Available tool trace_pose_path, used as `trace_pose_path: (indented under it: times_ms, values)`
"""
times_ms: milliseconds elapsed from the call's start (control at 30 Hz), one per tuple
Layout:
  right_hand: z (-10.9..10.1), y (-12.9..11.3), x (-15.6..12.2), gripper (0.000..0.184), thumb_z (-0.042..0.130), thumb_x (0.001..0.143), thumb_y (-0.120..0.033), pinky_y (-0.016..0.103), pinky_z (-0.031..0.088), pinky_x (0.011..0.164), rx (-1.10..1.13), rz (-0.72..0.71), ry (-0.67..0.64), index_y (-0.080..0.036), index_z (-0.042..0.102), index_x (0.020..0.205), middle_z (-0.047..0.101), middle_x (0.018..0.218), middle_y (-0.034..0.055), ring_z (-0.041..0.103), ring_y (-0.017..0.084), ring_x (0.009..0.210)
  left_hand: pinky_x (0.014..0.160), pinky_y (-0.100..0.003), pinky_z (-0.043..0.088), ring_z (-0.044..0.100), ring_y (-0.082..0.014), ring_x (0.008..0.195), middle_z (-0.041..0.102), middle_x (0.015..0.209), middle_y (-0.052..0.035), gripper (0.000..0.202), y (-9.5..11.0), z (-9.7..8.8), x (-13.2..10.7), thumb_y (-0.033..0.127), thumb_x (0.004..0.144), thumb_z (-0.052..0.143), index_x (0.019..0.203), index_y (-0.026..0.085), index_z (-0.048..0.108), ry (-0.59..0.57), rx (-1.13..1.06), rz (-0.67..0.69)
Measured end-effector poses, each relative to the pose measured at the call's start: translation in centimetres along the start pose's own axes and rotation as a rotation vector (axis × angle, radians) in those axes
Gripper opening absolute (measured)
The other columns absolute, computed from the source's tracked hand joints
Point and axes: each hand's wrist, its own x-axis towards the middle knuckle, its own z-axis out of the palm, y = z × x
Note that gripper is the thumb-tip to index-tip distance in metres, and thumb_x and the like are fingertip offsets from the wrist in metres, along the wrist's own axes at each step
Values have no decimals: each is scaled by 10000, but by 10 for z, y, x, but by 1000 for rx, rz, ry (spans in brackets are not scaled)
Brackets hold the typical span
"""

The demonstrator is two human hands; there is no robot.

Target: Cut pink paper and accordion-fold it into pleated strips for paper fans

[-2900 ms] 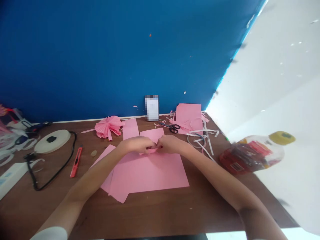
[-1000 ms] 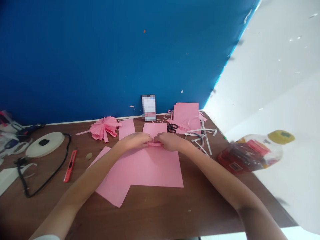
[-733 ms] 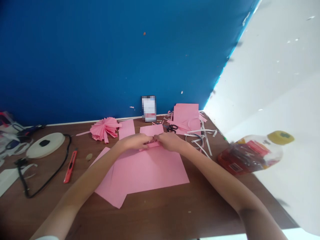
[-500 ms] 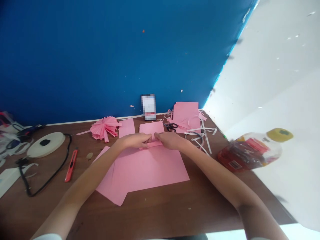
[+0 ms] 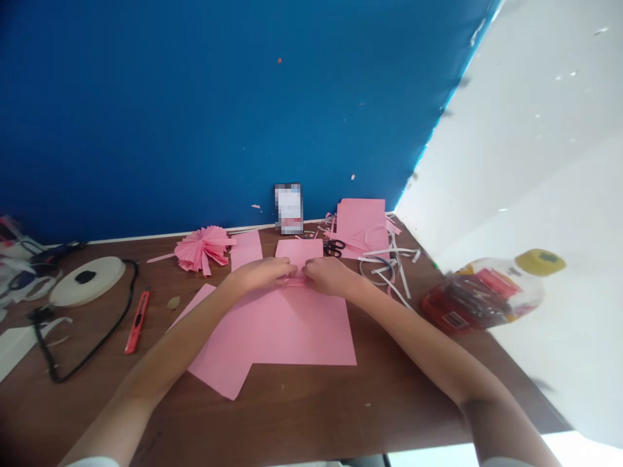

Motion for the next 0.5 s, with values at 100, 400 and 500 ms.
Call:
trace_pose_path:
  times_ms: [100, 400, 500]
  values:
    - [-2, -6, -1, 152, 544, 892, -295, 250, 307, 575, -44, -5, 7, -176, 630, 929, 658, 926, 72, 618, 187, 827, 577, -273, 301, 533, -168, 747, 583, 918, -32, 156, 2, 1, -1, 301, 885, 462, 935, 228, 590, 37, 43, 21]
    - [0, -5, 1, 168, 483, 881, -127, 243, 299, 568, -95, -25, -2, -179, 616, 969, 637, 919, 72, 614, 172, 813, 565, -282, 283, 523, -153, 699, 584, 796, -20, 152, 9, -5, -3, 222, 858, 466, 731, 194, 544, 52, 36, 89]
    - [2, -3, 1, 200, 465, 872, -97, 249, 293, 559, -99, -39, 12, -181, 612, 979, 627, 924, 70, 608, 171, 800, 603, -268, 315, 527, -158, 727, 596, 840, -21, 101, 9, -7, -2, 233, 835, 487, 755, 198, 538, -9, -55, 35]
